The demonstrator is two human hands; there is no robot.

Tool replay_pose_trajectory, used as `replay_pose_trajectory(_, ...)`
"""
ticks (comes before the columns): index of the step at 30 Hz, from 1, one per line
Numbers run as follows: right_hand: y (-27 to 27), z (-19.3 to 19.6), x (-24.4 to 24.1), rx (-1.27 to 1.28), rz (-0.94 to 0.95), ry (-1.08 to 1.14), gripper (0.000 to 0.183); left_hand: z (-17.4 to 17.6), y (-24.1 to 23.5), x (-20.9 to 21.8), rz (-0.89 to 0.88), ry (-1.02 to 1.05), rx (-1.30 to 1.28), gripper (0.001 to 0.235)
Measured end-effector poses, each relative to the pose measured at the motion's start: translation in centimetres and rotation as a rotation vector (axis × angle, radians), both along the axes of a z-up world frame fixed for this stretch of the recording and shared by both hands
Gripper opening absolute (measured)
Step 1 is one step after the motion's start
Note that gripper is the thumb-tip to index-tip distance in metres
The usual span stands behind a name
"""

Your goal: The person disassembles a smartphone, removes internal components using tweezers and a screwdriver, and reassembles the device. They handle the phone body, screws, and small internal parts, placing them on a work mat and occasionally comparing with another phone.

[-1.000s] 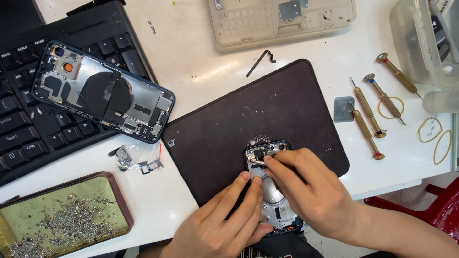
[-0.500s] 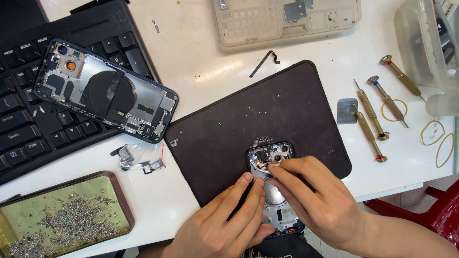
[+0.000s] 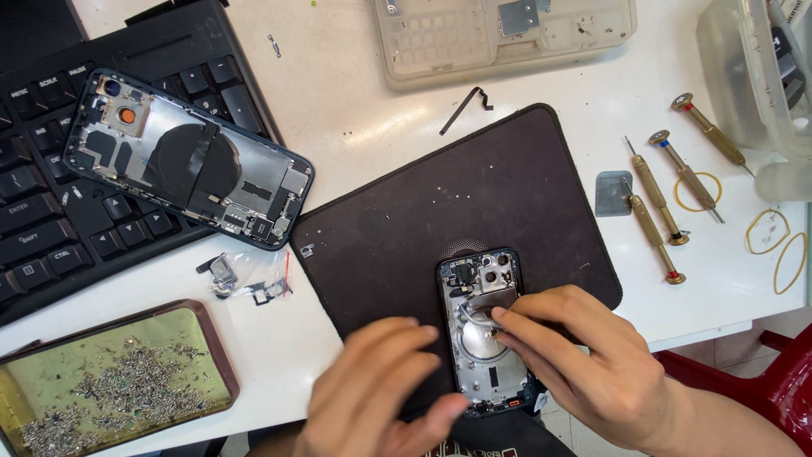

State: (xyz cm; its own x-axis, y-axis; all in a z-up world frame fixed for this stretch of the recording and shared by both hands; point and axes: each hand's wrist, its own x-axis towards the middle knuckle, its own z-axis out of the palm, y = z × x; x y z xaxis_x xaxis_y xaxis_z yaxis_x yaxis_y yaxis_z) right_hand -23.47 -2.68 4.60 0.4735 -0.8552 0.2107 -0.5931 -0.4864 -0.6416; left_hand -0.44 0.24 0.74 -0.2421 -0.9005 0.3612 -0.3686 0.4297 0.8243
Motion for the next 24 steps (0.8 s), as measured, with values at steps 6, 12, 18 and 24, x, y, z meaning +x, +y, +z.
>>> replay_pose_trajectory(6,0.8,0.2,0.5,-0.082,0.030,-0.082,0.034,1.6,-0.1,-1.1,0.038,-0.050,0.341,0.046)
replay_pose_trajectory(12,0.9,-0.2,-0.7,-0.251,0.134,-0.052,0.035,2.1,-0.1,-1.0,-0.007,0.065,0.674,0.024)
replay_pose_trajectory(18,1.1,-0.8,-2.7,-0.467,0.254,-0.011,0.032,2.9,-0.4,-0.2,-0.097,0.401,0.960,0.015)
replay_pose_trajectory(24,0.5,-1.6,-5.8,-0.413,0.106,0.004,0.027,6.6,-3.0,-0.1,0.176,-0.115,0.658,0.012)
